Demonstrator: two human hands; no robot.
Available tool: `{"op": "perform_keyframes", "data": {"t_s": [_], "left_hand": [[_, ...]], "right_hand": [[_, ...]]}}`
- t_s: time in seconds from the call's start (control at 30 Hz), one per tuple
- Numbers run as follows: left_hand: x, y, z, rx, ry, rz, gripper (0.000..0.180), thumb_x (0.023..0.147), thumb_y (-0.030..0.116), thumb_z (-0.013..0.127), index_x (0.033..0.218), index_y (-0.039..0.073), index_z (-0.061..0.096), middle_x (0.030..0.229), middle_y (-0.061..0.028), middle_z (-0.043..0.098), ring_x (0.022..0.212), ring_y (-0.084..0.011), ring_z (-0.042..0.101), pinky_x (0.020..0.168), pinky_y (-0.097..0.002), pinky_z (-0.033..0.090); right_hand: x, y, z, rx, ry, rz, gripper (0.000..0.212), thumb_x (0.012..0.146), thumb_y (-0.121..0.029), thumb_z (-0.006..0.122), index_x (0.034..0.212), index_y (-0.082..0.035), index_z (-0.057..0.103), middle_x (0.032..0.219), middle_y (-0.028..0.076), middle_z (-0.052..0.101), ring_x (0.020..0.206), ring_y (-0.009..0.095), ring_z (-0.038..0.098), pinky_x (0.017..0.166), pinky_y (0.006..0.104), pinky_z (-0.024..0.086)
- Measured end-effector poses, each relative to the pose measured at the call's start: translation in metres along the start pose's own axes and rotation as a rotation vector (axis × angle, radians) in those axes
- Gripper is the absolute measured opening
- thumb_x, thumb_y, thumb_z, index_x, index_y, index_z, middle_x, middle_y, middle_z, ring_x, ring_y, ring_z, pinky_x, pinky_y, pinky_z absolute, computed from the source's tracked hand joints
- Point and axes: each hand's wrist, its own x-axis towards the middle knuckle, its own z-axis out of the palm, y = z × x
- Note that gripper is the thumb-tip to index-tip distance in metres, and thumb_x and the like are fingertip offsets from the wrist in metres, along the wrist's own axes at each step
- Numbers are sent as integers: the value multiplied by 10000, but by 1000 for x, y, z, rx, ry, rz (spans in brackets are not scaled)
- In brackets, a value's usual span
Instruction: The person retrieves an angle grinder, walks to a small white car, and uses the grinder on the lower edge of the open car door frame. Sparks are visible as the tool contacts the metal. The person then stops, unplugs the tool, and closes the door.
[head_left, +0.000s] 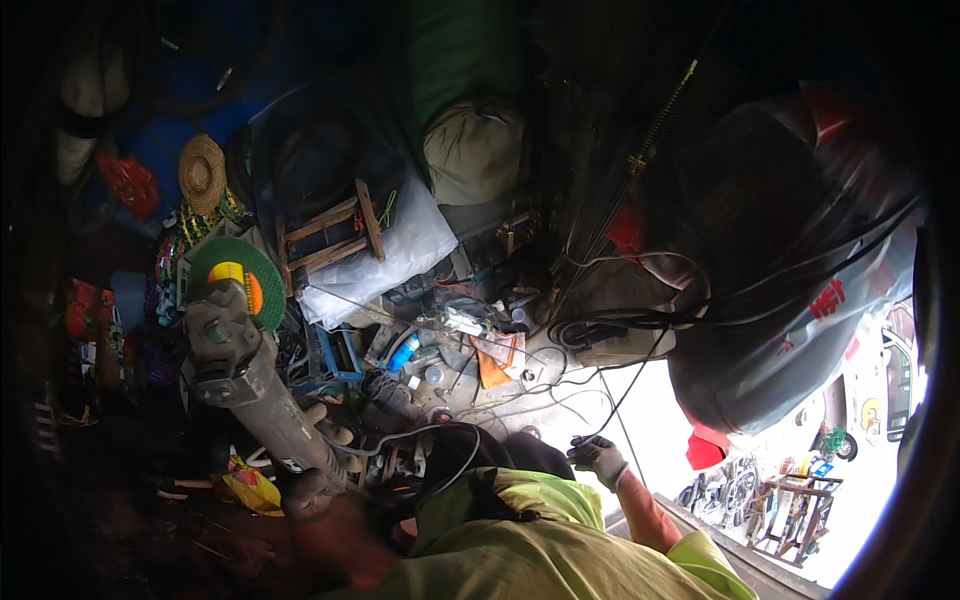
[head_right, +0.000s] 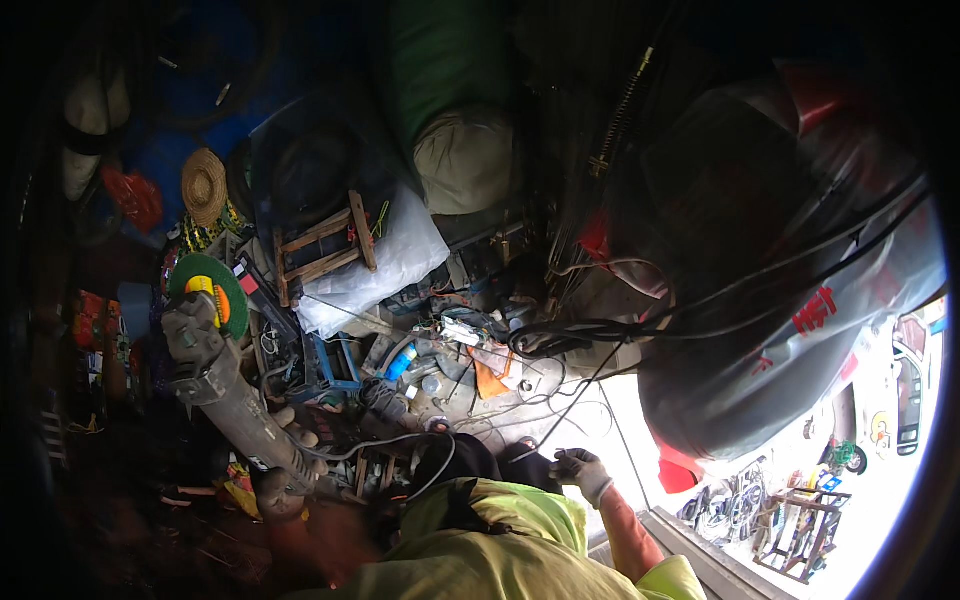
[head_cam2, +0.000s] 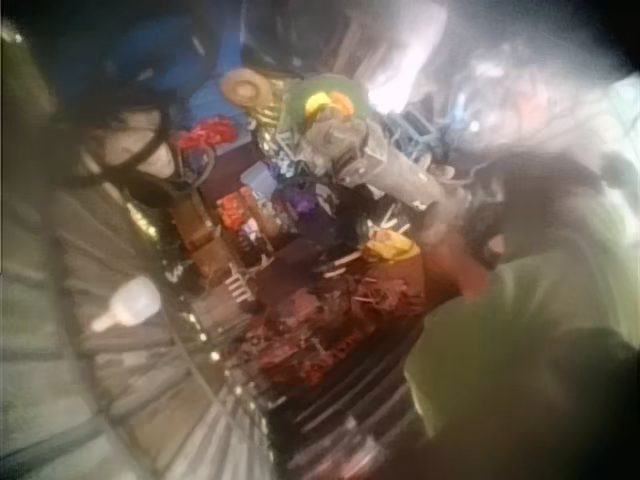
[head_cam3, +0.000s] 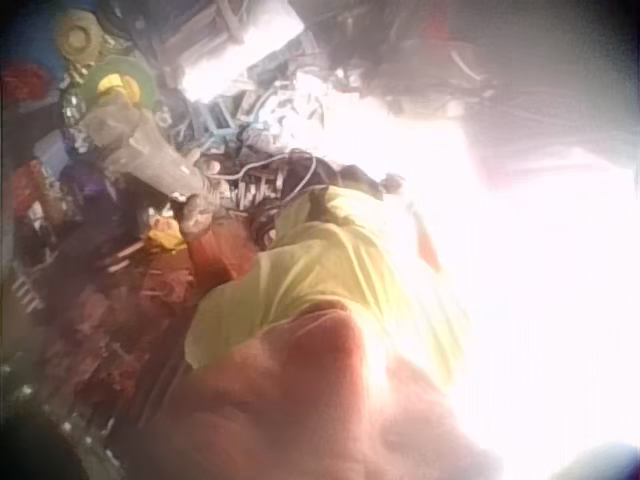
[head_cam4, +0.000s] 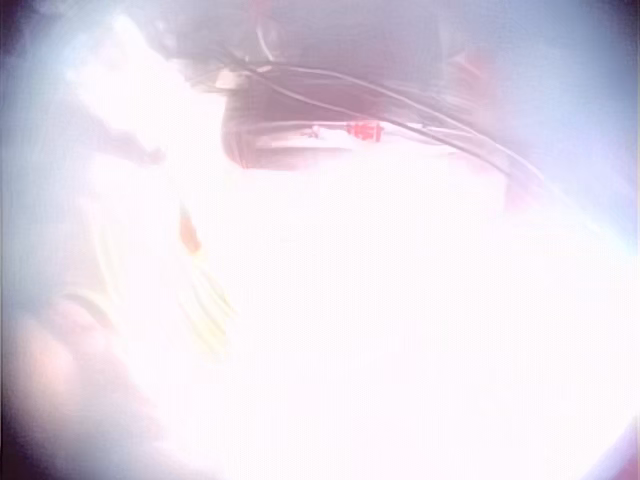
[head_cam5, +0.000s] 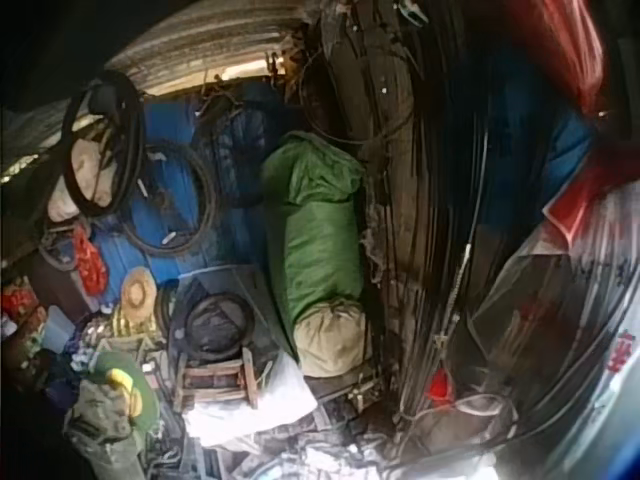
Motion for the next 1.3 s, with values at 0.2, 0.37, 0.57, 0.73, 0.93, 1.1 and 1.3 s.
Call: {"op": "perform_keyframes", "data": {"t_s": [0.2, 0.37, 0.57, 0.73, 0.93, 1.1, 1.3], "left_hand": [[-2, -31, 22, -24, -153, -148, 857, 948, -14, 655, 1646, 5, 159, 1501, -269, 500, 1307, -392, 630, 1083, -459, 559], [-21, -39, 17, 1, -81, -390, 912, 899, 112, 767, 1627, -9, 231, 1398, -246, 583, 1114, -347, 724, 926, -398, 613], [-63, -48, 5, 115, 36, -701, 924, 802, 290, 903, 1505, -57, 415, 1188, -186, 695, 958, -220, 741, 842, -341, 596], [-85, -55, 3, 89, 68, -683, 886, 816, 318, 899, 1479, -59, 450, 1171, -180, 716, 930, -211, 748, 806, -316, 604], [-98, -55, -5, -6, 3, -762, 863, 836, 306, 885, 1484, -56, 446, 1183, -189, 712, 941, -222, 753, 800, -313, 612], [-102, -62, -8, -120, -79, -884, 843, 852, 296, 873, 1489, -53, 443, 1194, -197, 710, 950, -230, 757, 795, -311, 618], [-93, -81, -8, -316, -157, -1198, 820, 872, 283, 858, 1494, -49, 439, 1207, -207, 706, 960, -241, 763, 789, -308, 626]], "right_hand": [[-32, 32, 14, 178, -6, -11, 224, 1056, -175, 631, 1202, -10, 672, 977, 142, 751, 861, 288, 750, 746, 370, 606], [-43, 31, 81, 264, -108, -46, 205, 1069, -170, 606, 1199, -18, 656, 1043, 137, 732, 929, 279, 731, 765, 359, 586], [-17, -1, 214, 88, -525, -118, 259, 1049, -178, 638, 1257, -23, 643, 1175, 149, 732, 1031, 286, 725, 884, 382, 577], [38, -6, 303, 691, -818, 158, 468, 1052, -300, 604, 1420, -21, 525, 1312, 142, 663, 1204, 270, 641, 1021, 408, 529], [16, -21, 318, 600, -999, 53, 577, 1042, -356, 595, 1493, -20, 470, 1386, 133, 621, 1303, 251, 589, 1087, 405, 508], [-19, 16, 305, -110, -877, -274, 423, 969, -252, 646, 1311, -13, 580, 1244, 132, 653, 1173, 254, 640, 990, 376, 540], [-57, 47, 213, -945, -481, -1009, 244, 882, -127, 708, 1093, -4, 713, 1074, 130, 690, 1017, 259, 701, 873, 341, 578]]}}
